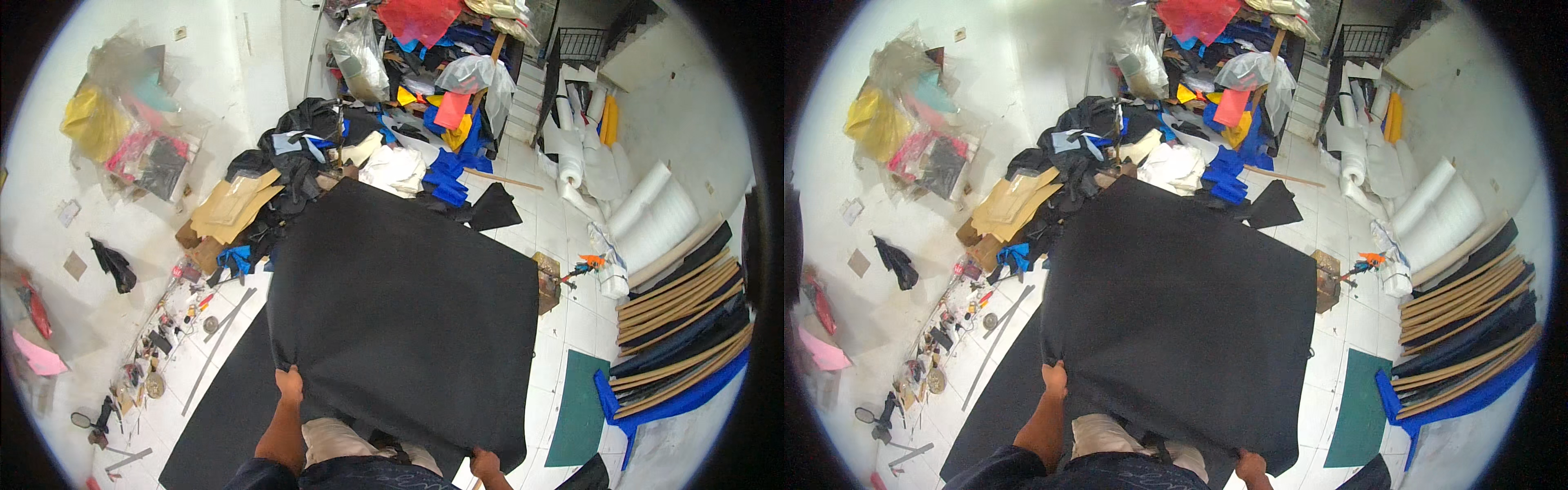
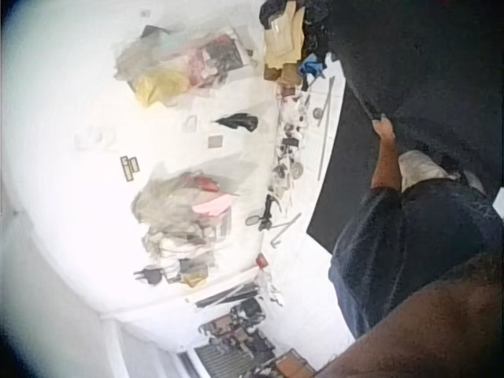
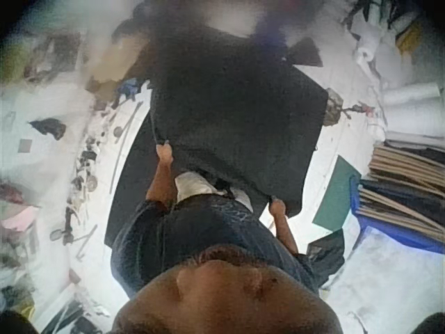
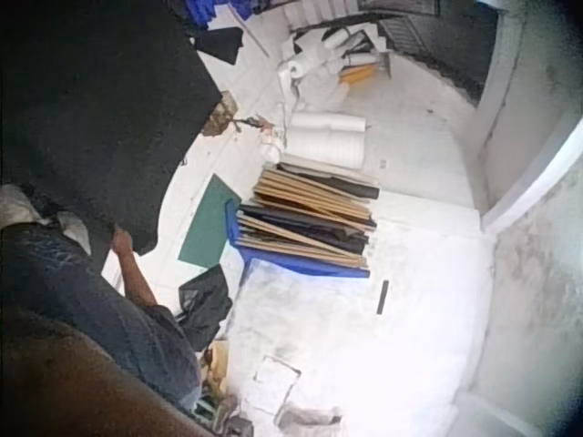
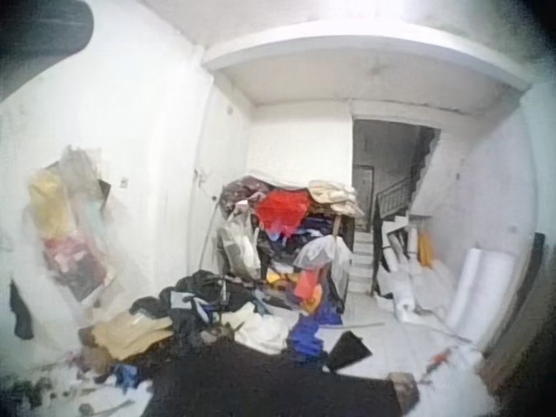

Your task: The person cuts a large black fabric sheet on a tiled floor using shears. They repeatedly align the fabric, use a wooden stick as a straightedge, and cut along the edge to produce rectangular pieces.

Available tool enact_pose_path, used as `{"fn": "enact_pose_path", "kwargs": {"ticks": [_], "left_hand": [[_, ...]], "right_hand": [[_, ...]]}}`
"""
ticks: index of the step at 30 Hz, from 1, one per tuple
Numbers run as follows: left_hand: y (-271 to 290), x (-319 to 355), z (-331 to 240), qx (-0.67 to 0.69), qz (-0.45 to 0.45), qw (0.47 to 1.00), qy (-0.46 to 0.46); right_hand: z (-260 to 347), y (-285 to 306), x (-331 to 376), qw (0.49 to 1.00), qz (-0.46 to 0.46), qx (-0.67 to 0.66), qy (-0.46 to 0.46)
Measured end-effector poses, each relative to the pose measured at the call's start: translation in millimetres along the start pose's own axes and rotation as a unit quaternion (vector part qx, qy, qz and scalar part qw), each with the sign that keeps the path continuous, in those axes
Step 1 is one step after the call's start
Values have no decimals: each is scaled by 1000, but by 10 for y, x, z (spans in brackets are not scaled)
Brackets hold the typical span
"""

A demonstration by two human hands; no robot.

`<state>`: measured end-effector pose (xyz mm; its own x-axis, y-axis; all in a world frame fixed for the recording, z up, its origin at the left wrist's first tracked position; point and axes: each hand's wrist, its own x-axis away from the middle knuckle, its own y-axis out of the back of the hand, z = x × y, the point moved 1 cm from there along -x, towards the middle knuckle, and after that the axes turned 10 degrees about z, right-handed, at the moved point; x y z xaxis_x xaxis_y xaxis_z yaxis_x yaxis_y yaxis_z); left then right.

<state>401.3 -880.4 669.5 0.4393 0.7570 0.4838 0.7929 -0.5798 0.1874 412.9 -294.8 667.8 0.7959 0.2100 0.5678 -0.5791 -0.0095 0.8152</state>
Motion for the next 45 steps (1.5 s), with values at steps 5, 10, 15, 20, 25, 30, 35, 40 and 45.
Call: {"fn": "enact_pose_path", "kwargs": {"ticks": [5, 10, 15, 20, 25, 30, 35, 40, 45], "left_hand": [[1028, 361, 590, -31, -14, 999, -33], [2014, 756, 951, -162, 12, 987, 7], [2813, 1257, 1403, -116, 68, 989, 58], [3769, 1718, 1767, -81, 94, 992, 27], [4375, 1998, 2112, -108, 86, 990, -17], [4921, 2409, 2152, -126, 96, 984, -78], [5838, 2917, 2332, -166, 81, 975, -124], [6871, 3063, 2713, -112, 128, 966, -194], [7746, 3292, 3038, -85, 170, 965, -178]], "right_hand": [[379, -732, 699, 999, 27, 26, 4], [811, -1261, 1529, 997, 13, 71, 6], [950, -1499, 2298, 954, 218, 199, -49], [1158, -1681, 2834, 900, 308, 303, -58], [1445, -2245, 3274, 877, 338, 337, -63], [1361, -3251, 4053, 944, 172, 280, -35], [1986, -3839, 5333, 975, 58, 155, -147], [2721, -4529, 6251, 974, 26, 32, -223], [3094, -5325, 7130, 964, -122, 53, -229]]}}
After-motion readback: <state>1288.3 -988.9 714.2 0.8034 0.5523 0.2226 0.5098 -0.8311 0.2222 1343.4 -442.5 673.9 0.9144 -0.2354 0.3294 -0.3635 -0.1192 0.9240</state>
